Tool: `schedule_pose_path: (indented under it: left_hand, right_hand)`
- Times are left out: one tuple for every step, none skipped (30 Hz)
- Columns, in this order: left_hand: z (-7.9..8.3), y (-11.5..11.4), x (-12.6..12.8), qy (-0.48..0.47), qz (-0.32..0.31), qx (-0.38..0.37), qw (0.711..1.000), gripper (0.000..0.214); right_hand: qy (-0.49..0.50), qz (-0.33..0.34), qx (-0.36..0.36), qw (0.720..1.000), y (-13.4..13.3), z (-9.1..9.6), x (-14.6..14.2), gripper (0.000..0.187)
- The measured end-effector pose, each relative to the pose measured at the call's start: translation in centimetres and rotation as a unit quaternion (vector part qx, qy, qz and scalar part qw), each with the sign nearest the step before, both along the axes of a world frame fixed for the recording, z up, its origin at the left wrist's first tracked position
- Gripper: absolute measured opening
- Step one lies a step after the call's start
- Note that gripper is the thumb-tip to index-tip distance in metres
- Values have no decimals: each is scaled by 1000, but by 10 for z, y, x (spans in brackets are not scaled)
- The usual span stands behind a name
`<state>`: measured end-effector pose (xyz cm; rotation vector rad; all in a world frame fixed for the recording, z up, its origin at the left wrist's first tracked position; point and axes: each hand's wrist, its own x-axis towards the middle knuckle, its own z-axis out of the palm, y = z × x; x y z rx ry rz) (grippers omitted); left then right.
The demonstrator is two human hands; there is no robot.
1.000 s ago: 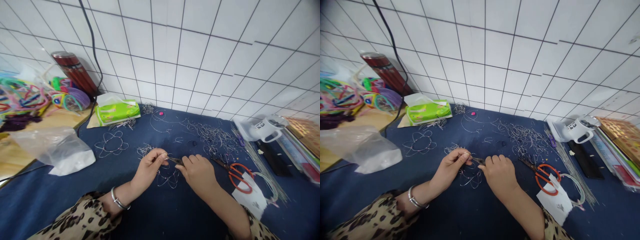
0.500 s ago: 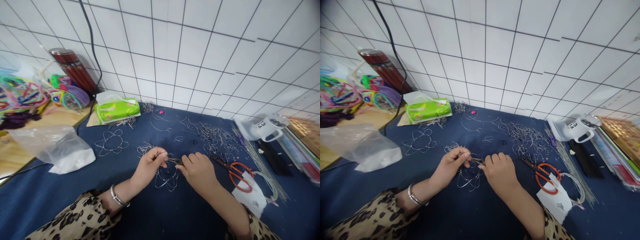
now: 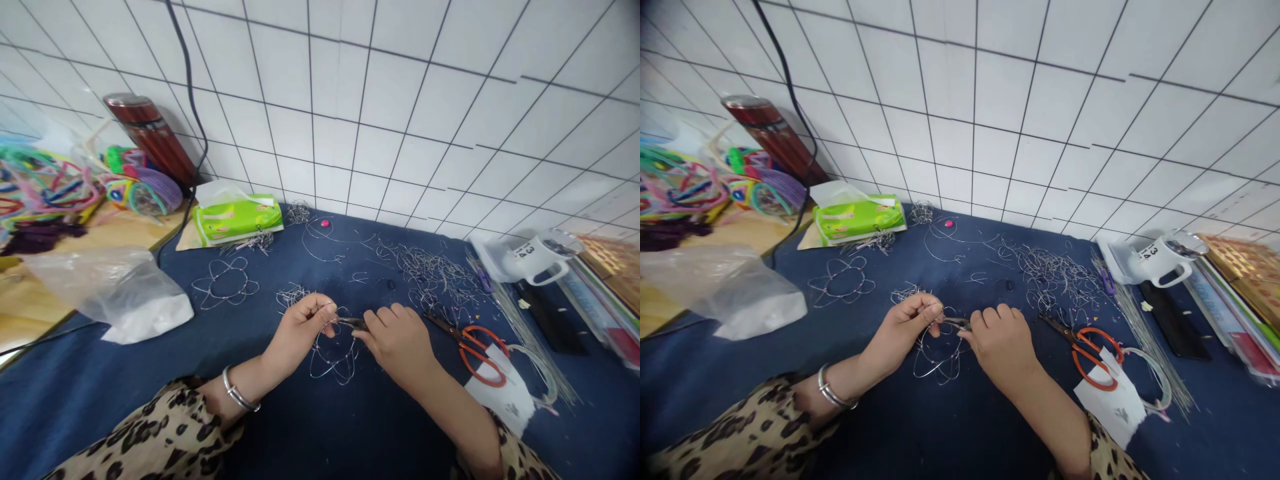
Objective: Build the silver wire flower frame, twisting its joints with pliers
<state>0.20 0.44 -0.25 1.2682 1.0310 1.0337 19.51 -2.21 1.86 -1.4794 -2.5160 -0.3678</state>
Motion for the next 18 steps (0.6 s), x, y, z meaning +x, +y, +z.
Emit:
schedule_pose_path:
  left_hand:
    - [0, 0, 0, -4, -3, -5, 1000, 17]
    - [0, 0, -1, -10, -7, -10, 1000, 17]
    - [1, 1, -1, -20, -13, -16, 1000, 17]
    - [1, 1, -1, -31, -20, -22, 999, 17]
    - [1, 2, -1, -42, -26, -28, 998, 17]
    - [2, 2, -2, -52, -33, -33, 998, 17]
    - [2, 3, -2, -60, -40, -37, 997, 17]
    - [2, 4, -2, -64, -46, -39, 996, 17]
    - [2, 4, -2, -66, -52, -40, 996, 17]
    - [2, 5, -3, -66, -57, -41, 995, 16]
    - [2, 5, -3, -64, -62, -41, 995, 16]
    - [2, 6, -4, -62, -66, -40, 995, 16]
    - [2, 6, -4, -59, -69, -40, 995, 16]
    - [2, 6, -5, -56, -73, -40, 995, 15]
    - [3, 6, -6, -54, -77, -41, 995, 15]
    - [3, 7, -6, -54, -82, -42, 994, 15]
    - [4, 7, -7, -54, -88, -43, 994, 15]
    - [4, 7, -7, -55, -94, -43, 993, 15]
  right_hand:
    - [0, 3, -1, 1000, 0, 0, 0, 34]
    - [1, 4, -2, 1000, 1, -1, 1, 34]
    - [2, 6, -3, 1000, 1, -1, 1, 34]
    - [4, 7, -4, 1000, 1, -2, 2, 34]
    - [6, 9, -6, 1000, 1, -2, 2, 34]
    - [8, 10, -8, 1000, 2, -3, 3, 34]
    - [11, 12, -11, 1000, 2, -3, 3, 34]
    - [15, 14, -14, 1000, 2, -4, 4, 35]
    - [21, 16, -19, 999, 3, -4, 4, 35]
    - [28, 19, -25, 999, 3, -5, 5, 35]
    - [36, 21, -34, 999, 4, -5, 5, 35]
    - [44, 23, -44, 998, 4, -5, 5, 36]
    - [53, 25, -57, 997, 5, -5, 6, 36]
    - [60, 25, -71, 995, 5, -5, 6, 37]
    - [68, 26, -86, 994, 6, -5, 7, 38]
    - [76, 28, -101, 992, 7, -5, 7, 38]
    - [83, 30, -115, 989, 7, -5, 8, 39]
    - [89, 33, -127, 987, 8, -5, 9, 40]
